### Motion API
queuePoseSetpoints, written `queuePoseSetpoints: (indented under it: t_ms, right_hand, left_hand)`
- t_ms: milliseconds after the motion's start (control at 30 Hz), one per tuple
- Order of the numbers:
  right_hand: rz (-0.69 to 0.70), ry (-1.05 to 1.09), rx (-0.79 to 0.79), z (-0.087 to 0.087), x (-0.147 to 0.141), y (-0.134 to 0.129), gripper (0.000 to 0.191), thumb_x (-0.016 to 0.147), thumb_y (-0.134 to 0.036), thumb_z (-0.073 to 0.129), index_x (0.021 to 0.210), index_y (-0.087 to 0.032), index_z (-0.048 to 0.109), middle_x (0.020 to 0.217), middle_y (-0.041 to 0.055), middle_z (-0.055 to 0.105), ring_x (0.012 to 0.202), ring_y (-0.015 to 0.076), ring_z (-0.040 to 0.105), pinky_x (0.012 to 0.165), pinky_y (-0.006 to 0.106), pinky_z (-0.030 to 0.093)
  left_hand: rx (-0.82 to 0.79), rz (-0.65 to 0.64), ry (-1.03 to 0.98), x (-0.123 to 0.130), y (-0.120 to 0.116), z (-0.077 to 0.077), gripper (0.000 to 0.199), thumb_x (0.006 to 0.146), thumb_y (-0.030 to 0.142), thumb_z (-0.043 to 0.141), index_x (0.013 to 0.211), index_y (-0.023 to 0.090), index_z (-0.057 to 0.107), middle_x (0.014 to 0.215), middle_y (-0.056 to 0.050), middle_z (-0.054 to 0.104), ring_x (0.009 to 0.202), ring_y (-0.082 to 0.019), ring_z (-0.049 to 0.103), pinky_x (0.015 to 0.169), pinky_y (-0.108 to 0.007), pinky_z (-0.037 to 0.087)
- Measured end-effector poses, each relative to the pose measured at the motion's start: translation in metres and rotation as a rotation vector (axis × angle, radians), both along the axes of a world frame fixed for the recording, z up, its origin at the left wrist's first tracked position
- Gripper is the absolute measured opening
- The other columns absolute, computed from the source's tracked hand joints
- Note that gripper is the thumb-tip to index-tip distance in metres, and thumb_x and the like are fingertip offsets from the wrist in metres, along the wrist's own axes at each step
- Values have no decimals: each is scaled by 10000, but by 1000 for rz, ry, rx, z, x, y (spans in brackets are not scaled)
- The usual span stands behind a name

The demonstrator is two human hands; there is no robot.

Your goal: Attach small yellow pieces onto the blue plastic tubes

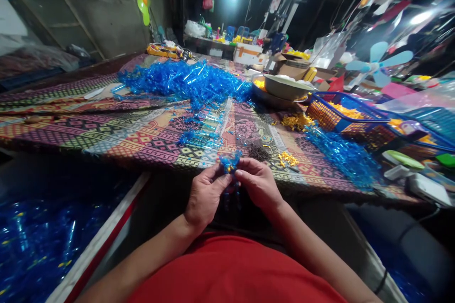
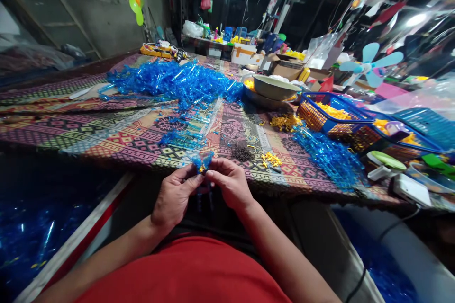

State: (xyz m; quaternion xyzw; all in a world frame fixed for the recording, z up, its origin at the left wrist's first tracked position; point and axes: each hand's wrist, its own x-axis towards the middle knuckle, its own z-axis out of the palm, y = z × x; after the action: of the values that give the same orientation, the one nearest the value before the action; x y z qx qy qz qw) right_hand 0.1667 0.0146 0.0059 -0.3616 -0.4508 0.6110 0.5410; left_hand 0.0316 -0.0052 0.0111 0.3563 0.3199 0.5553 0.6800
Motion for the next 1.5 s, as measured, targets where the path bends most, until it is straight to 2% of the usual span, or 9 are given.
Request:
queuePoseSetpoints:
  t_ms: [300,467,600,767,967,1167,1267,1367,1500]
  right_hand:
    - [41,58,-50,1,3,0,224,650,-269,749,846,-189,672,765,19,682,598,122,584,553,245,463]
    - [24,-27,-12,-1,2,-1,222,659,-250,747,862,-190,678,769,13,668,601,111,560,517,217,433]
    - [-3,-50,-6,-2,2,0,215,658,-264,748,851,-201,679,770,5,668,598,107,554,507,211,424]
    - [-2,-75,13,-3,4,-1,204,663,-267,745,847,-201,689,758,6,660,597,109,545,517,218,427]
    - [-1,-83,54,-4,3,-1,177,677,-251,737,844,-211,694,790,4,654,653,115,559,567,229,439]
    - [-38,-120,61,-5,1,2,124,668,-280,743,729,-193,679,610,-31,560,484,79,473,454,219,394]
    - [-90,-156,98,-2,0,2,131,670,-285,740,702,-193,652,573,-42,531,461,76,459,438,216,373]
    - [-132,-243,162,1,-2,2,129,680,-280,728,691,-187,639,544,-46,510,449,70,433,434,213,354]
    - [-109,-266,139,0,-3,2,149,685,-298,719,730,-178,643,561,-41,530,452,70,440,433,209,361]
  left_hand:
    - [-11,15,39,-3,-1,-2,341,723,246,668,1058,185,659,985,-48,675,755,-157,640,622,-242,539]
    - [18,19,46,-1,-2,-1,324,733,231,658,1054,186,667,980,-41,681,832,-173,635,720,-264,539]
    - [24,24,51,0,-1,0,329,725,227,662,1053,204,673,998,-35,680,841,-184,632,706,-270,537]
    - [154,81,194,-2,0,1,280,752,212,633,1026,195,691,1011,-30,680,970,-195,594,881,-271,460]
    - [252,67,311,-4,0,0,300,790,230,592,1080,210,663,1056,-28,663,986,-208,584,893,-301,450]
    - [343,70,384,-5,5,2,275,813,246,560,1065,212,664,1130,-34,635,1057,-210,555,995,-327,372]
    - [328,57,415,-6,6,2,270,817,255,553,1056,211,670,1129,-38,636,1075,-218,546,993,-325,373]
    - [241,14,415,-8,6,1,273,807,264,568,1052,211,676,1086,-34,654,1053,-224,554,972,-326,393]
    - [161,-30,373,-10,5,-3,302,807,286,568,1081,195,660,1012,-30,670,954,-206,586,871,-313,471]
